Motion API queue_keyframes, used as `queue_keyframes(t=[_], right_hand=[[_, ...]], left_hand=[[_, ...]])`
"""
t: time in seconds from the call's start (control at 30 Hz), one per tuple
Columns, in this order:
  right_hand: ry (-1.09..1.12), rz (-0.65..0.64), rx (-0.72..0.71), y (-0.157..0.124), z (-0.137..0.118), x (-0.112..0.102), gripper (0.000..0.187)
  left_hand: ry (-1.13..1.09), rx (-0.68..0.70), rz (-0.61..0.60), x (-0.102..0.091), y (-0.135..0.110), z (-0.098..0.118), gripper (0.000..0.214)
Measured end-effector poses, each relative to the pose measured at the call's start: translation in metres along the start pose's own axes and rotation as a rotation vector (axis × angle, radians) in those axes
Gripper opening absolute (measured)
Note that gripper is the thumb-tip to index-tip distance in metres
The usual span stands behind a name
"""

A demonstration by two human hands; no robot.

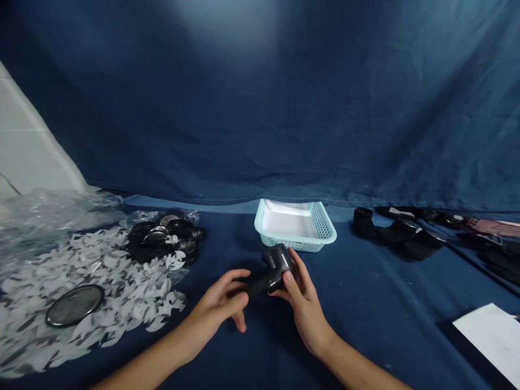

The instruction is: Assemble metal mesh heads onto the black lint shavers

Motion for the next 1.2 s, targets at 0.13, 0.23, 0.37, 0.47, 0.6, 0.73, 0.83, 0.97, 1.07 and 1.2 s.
queue_keyframes(t=[0.13,0.23,0.37,0.47,0.6,0.73,0.83,0.97,1.07,1.2], right_hand=[[-0.070,-0.031,-0.045,-0.004,0.000,0.000,0.036],[-0.118,-0.082,-0.080,-0.009,-0.005,0.005,0.034],[-0.098,-0.202,-0.108,-0.013,-0.015,0.016,0.055],[-0.062,-0.238,-0.085,-0.015,-0.016,0.020,0.066],[-0.104,-0.300,-0.066,-0.018,-0.016,0.023,0.071],[-0.200,-0.369,-0.078,-0.022,-0.018,0.026,0.076],[-0.220,-0.380,-0.084,-0.022,-0.019,0.027,0.076],[-0.216,-0.431,-0.093,-0.022,-0.018,0.030,0.087],[-0.203,-0.448,-0.082,-0.021,-0.016,0.030,0.090],[-0.182,-0.435,-0.053,-0.020,-0.014,0.028,0.086]], left_hand=[[0.115,-0.047,-0.230,0.010,-0.003,0.003,0.073],[0.184,-0.033,-0.259,0.011,-0.006,0.006,0.079],[0.221,0.011,-0.228,0.012,-0.007,0.007,0.092],[0.237,0.057,-0.201,0.014,-0.008,0.009,0.094],[0.345,0.132,-0.221,0.022,-0.013,0.017,0.079],[0.469,0.235,-0.256,0.029,-0.019,0.027,0.059],[0.506,0.246,-0.239,0.029,-0.019,0.026,0.061],[0.533,0.227,-0.237,0.028,-0.016,0.022,0.065],[0.540,0.220,-0.262,0.029,-0.014,0.021,0.069],[0.506,0.232,-0.293,0.031,-0.014,0.021,0.070]])
Point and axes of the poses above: each hand's wrist, its own y-axis towards the middle knuckle, its own x-axis out of the palm, z = x × y, the point moved 7 cm from there along y, towards the middle knuckle, and after that the axes turned 10 degrees about -y, right-handed, at the moved point
